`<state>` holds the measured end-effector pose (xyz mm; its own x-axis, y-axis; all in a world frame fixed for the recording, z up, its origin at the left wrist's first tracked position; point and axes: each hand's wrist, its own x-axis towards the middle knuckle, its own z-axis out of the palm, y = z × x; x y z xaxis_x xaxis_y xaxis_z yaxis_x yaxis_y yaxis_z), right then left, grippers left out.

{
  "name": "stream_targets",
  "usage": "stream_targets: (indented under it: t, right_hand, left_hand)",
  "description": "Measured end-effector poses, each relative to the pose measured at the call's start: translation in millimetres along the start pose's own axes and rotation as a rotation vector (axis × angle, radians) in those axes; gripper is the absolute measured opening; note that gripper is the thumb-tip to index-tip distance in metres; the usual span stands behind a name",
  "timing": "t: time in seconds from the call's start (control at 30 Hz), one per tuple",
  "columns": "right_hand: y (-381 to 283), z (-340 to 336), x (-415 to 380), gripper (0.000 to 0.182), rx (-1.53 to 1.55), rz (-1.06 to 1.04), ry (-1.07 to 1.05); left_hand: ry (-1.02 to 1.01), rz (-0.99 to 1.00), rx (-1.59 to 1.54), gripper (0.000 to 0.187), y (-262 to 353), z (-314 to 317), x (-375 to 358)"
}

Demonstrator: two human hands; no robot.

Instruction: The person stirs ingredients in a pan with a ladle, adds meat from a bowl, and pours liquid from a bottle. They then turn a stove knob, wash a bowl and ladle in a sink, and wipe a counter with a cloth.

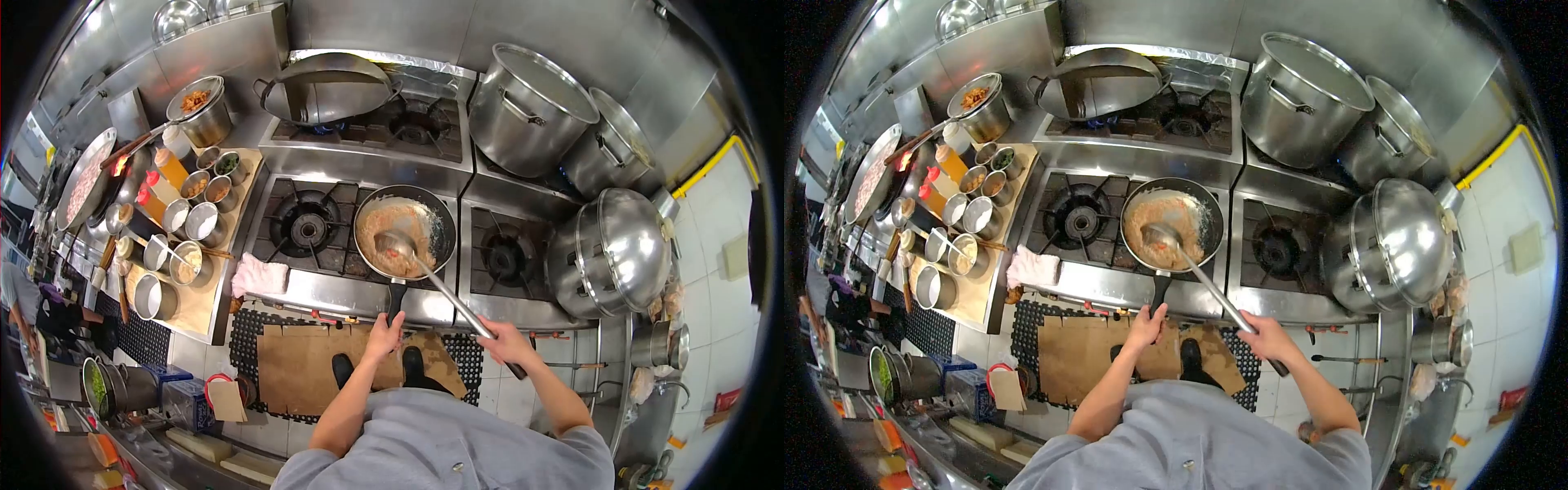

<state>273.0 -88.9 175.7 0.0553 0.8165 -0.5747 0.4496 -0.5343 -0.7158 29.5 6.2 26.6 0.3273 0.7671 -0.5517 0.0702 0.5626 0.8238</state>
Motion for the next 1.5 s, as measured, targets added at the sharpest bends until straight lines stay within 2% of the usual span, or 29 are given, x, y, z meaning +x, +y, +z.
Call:
stream_targets:
  t: [0.07, 0.13, 0.2, 0.27, 0.33, 0.4, 0.43, 0.57, 0.63, 0.67, 0.73, 0.8, 0.87, 0.9, 0.93, 1.0, 1.03, 1.07, 1.13, 1.17, 1.23, 1.3, 1.37, 1.4, 1.5]
  right_hand:
    - [13.7, 1.2, 25.8, 0.056, 0.015, 0.011, 0.044]
    - [15.8, -3.1, 43.2, 0.057, -0.092, -0.151, 0.145]
    - [5.1, -1.8, 58.6, 0.059, -0.112, -0.135, 0.174]
    - [8.2, 1.4, 82.5, 0.059, -0.439, -0.341, 0.284]
    - [8.5, -1.6, 84.6, 0.058, -0.427, -0.32, 0.263]
    - [7.8, -15.9, 60.3, 0.058, -0.474, -0.362, 0.151]
    - [3.1, -21.0, 39.7, 0.059, -0.386, -0.242, 0.104]
    - [-23.6, -28.2, -29.8, 0.059, -0.293, -0.141, 0.048]
    - [-28.9, -25.5, -36.2, 0.059, -0.068, 0.21, -0.074]
    - [-17.4, -22.3, -27.3, 0.059, -0.064, 0.213, -0.067]
    - [19.6, -13.5, 9.4, 0.06, -0.31, -0.134, 0.113]
    - [22.2, -6.2, 23.5, 0.059, -0.343, -0.152, 0.154]
    - [29.4, 1.5, 30.6, 0.056, -0.277, -0.226, 0.315]
    - [57.9, 11.4, 47.8, 0.056, -0.26, -0.403, 0.41]
    - [54.5, 18.9, 44.5, 0.056, -0.265, -0.402, 0.41]
    - [33.2, 40.8, 38.7, 0.057, -0.304, -0.07, 0.333]
    - [51.4, 52.2, 37.4, 0.056, -0.24, -0.248, 0.379]
    - [32.4, 46.7, 24.0, 0.056, -0.241, -0.255, 0.379]
    - [1.3, 30.8, -11.2, 0.057, 0.115, 0.096, 0.114]
    - [39.6, 20.1, 13.1, 0.058, 0.004, -0.168, 0.175]
    - [51.9, 14.3, 55.9, 0.058, -0.079, -0.223, 0.251]
    - [35.8, 3.0, 83.3, 0.058, -0.165, -0.285, 0.331]
    - [10.0, -2.4, 103.7, 0.059, -0.28, -0.164, 0.279]
    - [9.0, -2.5, 102.9, 0.059, -0.279, -0.169, 0.279]
    - [27.2, -12.1, 93.3, 0.061, -0.598, -0.436, 0.206]
  left_hand:
    - [0.011, 0.024, -0.017, 0.043, 0.7, -2.9, 0.3]
    - [0.01, 0.004, -0.004, 0.043, 5.3, -8.2, -2.0]
    - [0.004, -0.023, 0.0, 0.042, 5.9, -8.4, -0.9]
    - [0.011, 0.003, 0.033, 0.04, 1.1, -9.0, 2.4]
    - [0.007, 0.004, 0.036, 0.039, 2.8, -9.0, 2.3]
    - [0.006, -0.004, 0.031, 0.039, 0.2, -9.5, 0.6]
    - [0.007, 0.006, 0.019, 0.039, -0.1, -9.6, 1.7]
    - [0.002, 0.007, -0.017, 0.039, -4.2, -8.1, 4.4]
    - [0.008, -0.005, -0.006, 0.039, -0.9, -5.8, 4.6]
    - [0.018, -0.02, 0.005, 0.039, 0.1, -4.1, 4.2]
    - [0.004, -0.007, -0.004, 0.039, -5.4, -4.8, 9.8]
    - [0.003, 0.009, -0.009, 0.04, -4.9, -7.6, 10.1]
    - [0.024, 0.003, 0.013, 0.04, -0.7, -6.6, 6.2]
    - [0.021, 0.004, 0.012, 0.04, -0.4, -5.6, 6.8]
    - [0.019, 0.007, -0.005, 0.041, -1.8, -4.5, 7.4]
    - [0.021, 0.013, -0.024, 0.041, -4.0, -3.4, 8.3]
    - [0.007, 0.017, -0.024, 0.04, -4.9, -4.2, 8.8]
    - [-0.007, 0.021, -0.022, 0.04, -5.3, -5.7, 9.3]
    - [-0.006, 0.045, -0.031, 0.04, -5.1, -4.8, 11.5]
    - [-0.003, 0.06, -0.039, 0.039, -5.6, -6.8, 9.4]
    - [0.0, 0.062, -0.028, 0.039, -5.2, -7.0, 6.4]
    - [0.005, 0.073, -0.018, 0.039, -2.6, -6.8, 4.2]
    - [0.003, 0.04, 0.011, 0.038, 2.1, -6.5, 4.8]
    - [0.006, 0.044, 0.013, 0.038, 2.8, -7.5, 4.8]
    - [0.032, 0.06, 0.035, 0.038, -2.5, -5.0, 6.5]
